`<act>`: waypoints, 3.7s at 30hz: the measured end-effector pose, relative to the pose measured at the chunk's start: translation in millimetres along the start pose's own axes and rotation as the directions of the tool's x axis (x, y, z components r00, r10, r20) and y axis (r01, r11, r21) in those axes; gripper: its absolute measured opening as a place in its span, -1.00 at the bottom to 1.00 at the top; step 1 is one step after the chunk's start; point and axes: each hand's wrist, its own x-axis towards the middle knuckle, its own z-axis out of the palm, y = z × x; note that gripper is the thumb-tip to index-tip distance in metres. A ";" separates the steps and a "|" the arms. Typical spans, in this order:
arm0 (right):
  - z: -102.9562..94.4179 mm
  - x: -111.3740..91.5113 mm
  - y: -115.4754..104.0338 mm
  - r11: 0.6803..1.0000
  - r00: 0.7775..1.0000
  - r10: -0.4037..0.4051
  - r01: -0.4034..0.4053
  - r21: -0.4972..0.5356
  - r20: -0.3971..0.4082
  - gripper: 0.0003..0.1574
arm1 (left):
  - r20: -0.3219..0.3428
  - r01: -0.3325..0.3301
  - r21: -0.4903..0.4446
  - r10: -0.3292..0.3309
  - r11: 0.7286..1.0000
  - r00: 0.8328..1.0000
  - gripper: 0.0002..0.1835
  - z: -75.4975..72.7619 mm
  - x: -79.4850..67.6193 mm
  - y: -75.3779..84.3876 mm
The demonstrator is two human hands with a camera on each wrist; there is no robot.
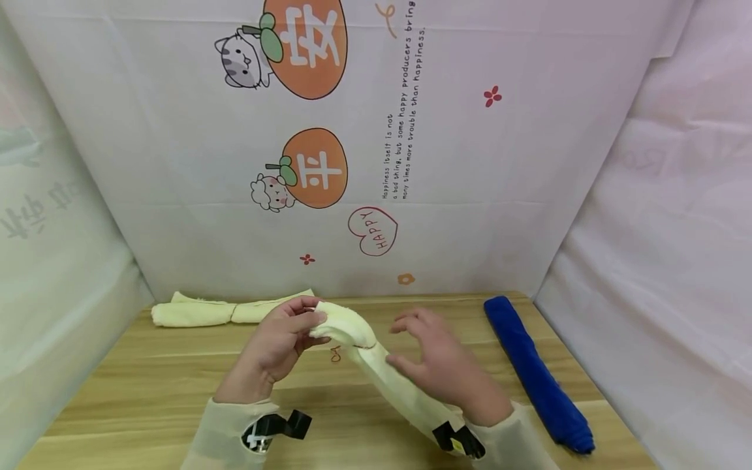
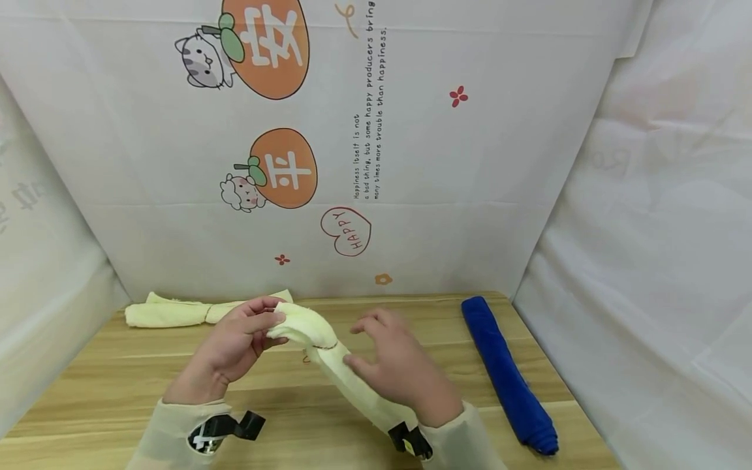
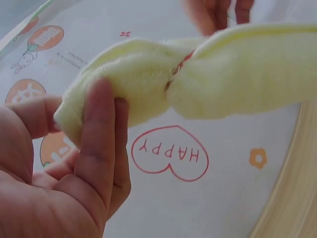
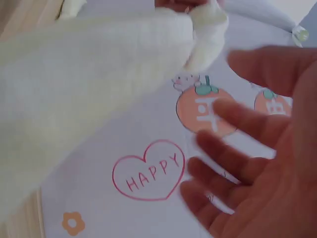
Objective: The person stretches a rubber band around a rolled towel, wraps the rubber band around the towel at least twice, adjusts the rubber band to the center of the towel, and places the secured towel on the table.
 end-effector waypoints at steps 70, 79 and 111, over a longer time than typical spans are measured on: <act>20.5 11.7 -29.2 0.979 0.964 -0.185 0.198 0.051 -0.189 -0.75 | -0.171 -0.067 0.284 0.119 0.957 0.978 -0.78 38.2 0.7 -27.3; 20.8 11.0 -27.9 0.978 0.962 -0.197 0.207 0.032 -0.187 -0.76 | -0.226 -0.076 0.321 0.154 0.944 0.962 -0.76 38.6 2.7 -24.8; 28.3 -1.7 -13.2 0.929 0.923 -0.367 0.369 -0.003 -0.119 -0.67 | -0.328 0.014 0.361 0.113 0.932 0.938 -0.76 25.0 12.3 -29.1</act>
